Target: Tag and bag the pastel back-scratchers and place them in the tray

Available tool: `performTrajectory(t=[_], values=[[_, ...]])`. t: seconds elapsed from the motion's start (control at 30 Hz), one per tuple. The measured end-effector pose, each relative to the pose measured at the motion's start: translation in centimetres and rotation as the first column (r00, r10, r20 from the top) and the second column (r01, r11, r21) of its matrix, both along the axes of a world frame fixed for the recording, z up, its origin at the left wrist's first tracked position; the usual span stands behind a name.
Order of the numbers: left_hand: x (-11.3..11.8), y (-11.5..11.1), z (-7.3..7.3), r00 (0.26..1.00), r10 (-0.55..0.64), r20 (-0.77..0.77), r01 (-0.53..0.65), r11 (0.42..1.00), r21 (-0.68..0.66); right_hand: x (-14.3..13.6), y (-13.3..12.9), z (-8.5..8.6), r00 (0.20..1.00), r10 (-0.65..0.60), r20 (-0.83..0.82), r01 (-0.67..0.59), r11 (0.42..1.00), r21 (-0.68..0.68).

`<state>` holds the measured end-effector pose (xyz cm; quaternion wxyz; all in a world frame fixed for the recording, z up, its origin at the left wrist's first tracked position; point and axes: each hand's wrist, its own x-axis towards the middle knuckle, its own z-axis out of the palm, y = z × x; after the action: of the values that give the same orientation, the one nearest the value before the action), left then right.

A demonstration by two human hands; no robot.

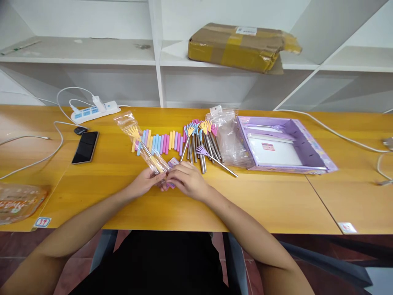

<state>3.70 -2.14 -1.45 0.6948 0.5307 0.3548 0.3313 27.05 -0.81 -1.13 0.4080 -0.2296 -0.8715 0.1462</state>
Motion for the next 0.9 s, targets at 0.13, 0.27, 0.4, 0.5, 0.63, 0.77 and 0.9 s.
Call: performTrajectory(t=[0.13,0.27,0.4,0.5,0.63,0.77,0.9], values=[[0.2,-0.2,-0.1,1.000,-0.030,0.009,0.030,1.000,0.004,-0.5,-0.3,-0.1,0.997,-0.046,-0.059,0.039,0.993,-0.112],[0.2,-0.3,-0.2,0.997,-0.019,-0.078,0.027,0.994,0.103,-0.6,-0.4,-0.3,0.993,-0.082,-0.089,0.060,0.973,-0.223],[0.1,-0.3,-0.5,0.989,0.027,-0.144,-0.007,0.990,0.138,-0.7,-0.5,-0.6,0.986,-0.122,-0.109,0.081,0.943,-0.323],[0.1,-0.2,-0.5,0.994,0.012,-0.107,-0.003,0.996,0.088,-0.6,-0.5,-0.7,0.972,-0.177,-0.156,0.103,0.913,-0.394],[0.2,-0.3,-0.2,0.998,-0.023,-0.054,0.028,0.995,0.095,-0.3,-0.3,-0.4,0.983,-0.117,-0.141,0.007,0.795,-0.607],[0.1,-0.5,-0.3,0.998,-0.058,-0.038,0.062,0.993,0.100,-0.2,-0.4,0.3,0.983,0.056,-0.176,-0.171,0.635,-0.754],[0.1,-0.8,-0.3,0.996,-0.083,-0.031,0.085,0.992,0.089,-0.3,-0.5,0.7,0.969,0.111,-0.221,-0.241,0.624,-0.743]])
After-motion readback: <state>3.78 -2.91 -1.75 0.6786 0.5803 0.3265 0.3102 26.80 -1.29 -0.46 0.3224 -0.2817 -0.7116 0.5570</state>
